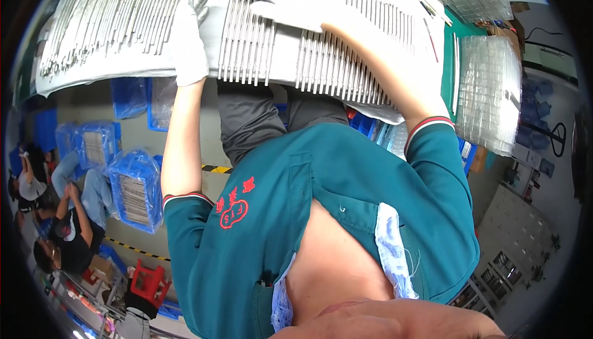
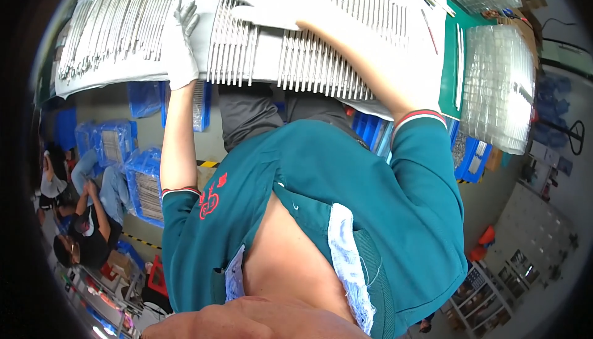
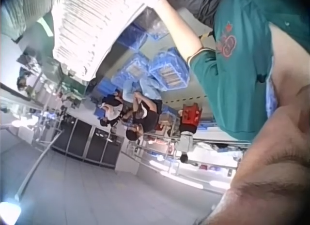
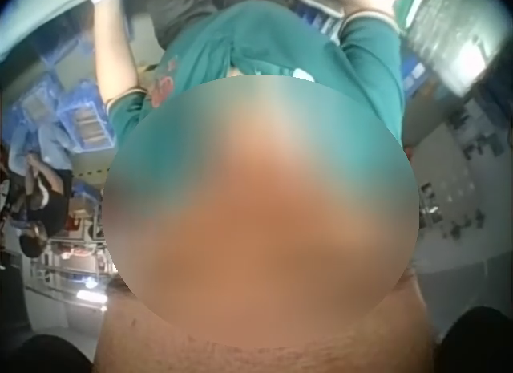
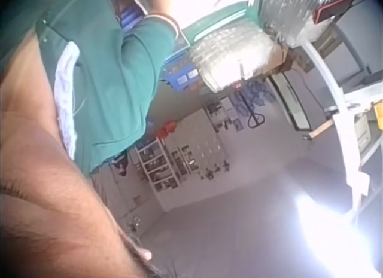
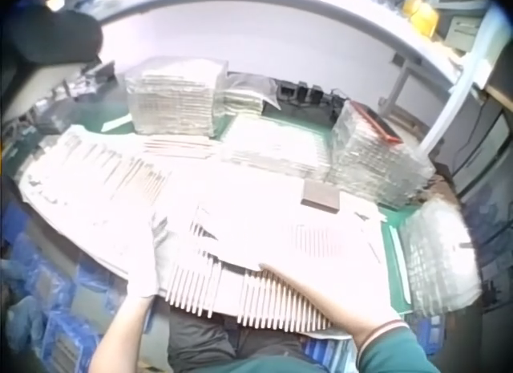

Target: Arranging small metal rods and using a sanding block to smooth them on a workbench.

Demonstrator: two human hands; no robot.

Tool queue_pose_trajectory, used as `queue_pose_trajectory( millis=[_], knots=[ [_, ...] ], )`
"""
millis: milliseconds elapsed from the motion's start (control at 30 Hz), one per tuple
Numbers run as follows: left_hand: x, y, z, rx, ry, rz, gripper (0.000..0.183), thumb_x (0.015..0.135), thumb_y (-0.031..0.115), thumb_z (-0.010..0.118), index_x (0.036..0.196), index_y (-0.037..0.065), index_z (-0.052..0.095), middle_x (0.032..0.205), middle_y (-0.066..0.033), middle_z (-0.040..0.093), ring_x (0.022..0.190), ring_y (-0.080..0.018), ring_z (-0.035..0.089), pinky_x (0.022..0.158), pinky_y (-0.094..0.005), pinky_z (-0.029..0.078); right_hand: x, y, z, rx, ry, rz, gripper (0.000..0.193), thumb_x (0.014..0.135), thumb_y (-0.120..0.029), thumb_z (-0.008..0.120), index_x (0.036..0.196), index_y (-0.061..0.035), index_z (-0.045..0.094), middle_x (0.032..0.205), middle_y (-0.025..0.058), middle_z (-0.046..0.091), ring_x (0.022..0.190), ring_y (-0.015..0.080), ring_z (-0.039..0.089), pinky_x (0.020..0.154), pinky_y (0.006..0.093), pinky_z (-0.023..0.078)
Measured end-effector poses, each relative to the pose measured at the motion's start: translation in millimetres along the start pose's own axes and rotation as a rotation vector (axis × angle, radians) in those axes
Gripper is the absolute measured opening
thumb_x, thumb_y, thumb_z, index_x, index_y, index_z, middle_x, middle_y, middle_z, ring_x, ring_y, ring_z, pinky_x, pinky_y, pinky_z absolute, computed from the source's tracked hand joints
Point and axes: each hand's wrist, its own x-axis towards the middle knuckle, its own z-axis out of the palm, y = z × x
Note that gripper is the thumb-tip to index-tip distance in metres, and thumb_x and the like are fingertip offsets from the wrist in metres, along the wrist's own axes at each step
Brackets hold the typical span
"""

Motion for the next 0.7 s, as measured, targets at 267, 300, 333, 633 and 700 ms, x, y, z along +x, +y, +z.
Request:
queue_pose_trajectory(
  millis=[267, 300, 333, 633, 700],
  knots=[
    [0, -17, -6, 0.226, 0.011, 0.07, 0.046, 0.102, 0.027, 0.032, 0.136, -0.003, 0.04, 0.131, -0.0198, 0.051, 0.123, -0.0254, 0.049, 0.106, -0.0362, 0.036, 14, -1, 63, -0.474, 0.253, -0.143, 0.055, 0.094, -0.054, 0.035, 0.136, -0.0201, 0.048, 0.142, 0.0057, 0.044, 0.135, 0.023, 0.034, 0.114, 0.0406, 0.02],
    [2, -21, -3, 0.241, 0.004, 0.082, 0.045, 0.102, 0.026, 0.032, 0.135, -0.003, 0.041, 0.131, -0.0193, 0.052, 0.123, -0.0251, 0.05, 0.106, -0.0358, 0.036, 0, 1, 50, -0.439, 0.218, -0.135, 0.055, 0.094, -0.054, 0.035, 0.136, -0.0202, 0.048, 0.142, 0.0055, 0.044, 0.135, 0.023, 0.034, 0.114, 0.0408, 0.02],
    [0, -25, -8, 0.279, 0.015, 0.088, 0.044, 0.102, 0.025, 0.032, 0.135, -0.003, 0.042, 0.131, -0.0189, 0.052, 0.122, -0.0247, 0.05, 0.106, -0.0355, 0.036, -8, 1, 44, -0.383, 0.19, -0.149, 0.055, 0.094, -0.053, 0.034, 0.136, -0.0204, 0.048, 0.142, 0.0053, 0.044, 0.135, 0.0229, 0.033, 0.114, 0.0409, 0.02],
    [3, -37, -7, 0.507, 0.025, 0.194, 0.039, 0.101, 0.019, 0.036, 0.131, -0.003, 0.048, 0.129, -0.0152, 0.055, 0.12, -0.0219, 0.051, 0.104, -0.0324, 0.037, -80, 30, -24, -0.288, 0.114, 0.199, 0.053, 0.09, -0.045, 0.049, 0.131, -0.0114, 0.051, 0.134, 0.016, 0.049, 0.124, 0.0334, 0.045, 0.106, 0.0439, 0.033],
    [3, -20, 6, 0.295, -0.078, 0.122, 0.036, 0.1, 0.018, 0.038, 0.128, 0.001, 0.053, 0.126, -0.014, 0.058, 0.119, -0.0223, 0.053, 0.102, -0.0327, 0.039, -109, 35, -60, -0.111, 0.318, 0.104, 0.063, 0.087, -0.047, 0.051, 0.131, -0.0021, 0.048, 0.136, 0.0207, 0.046, 0.128, 0.0381, 0.039, 0.109, 0.0441, 0.029]
  ],
)
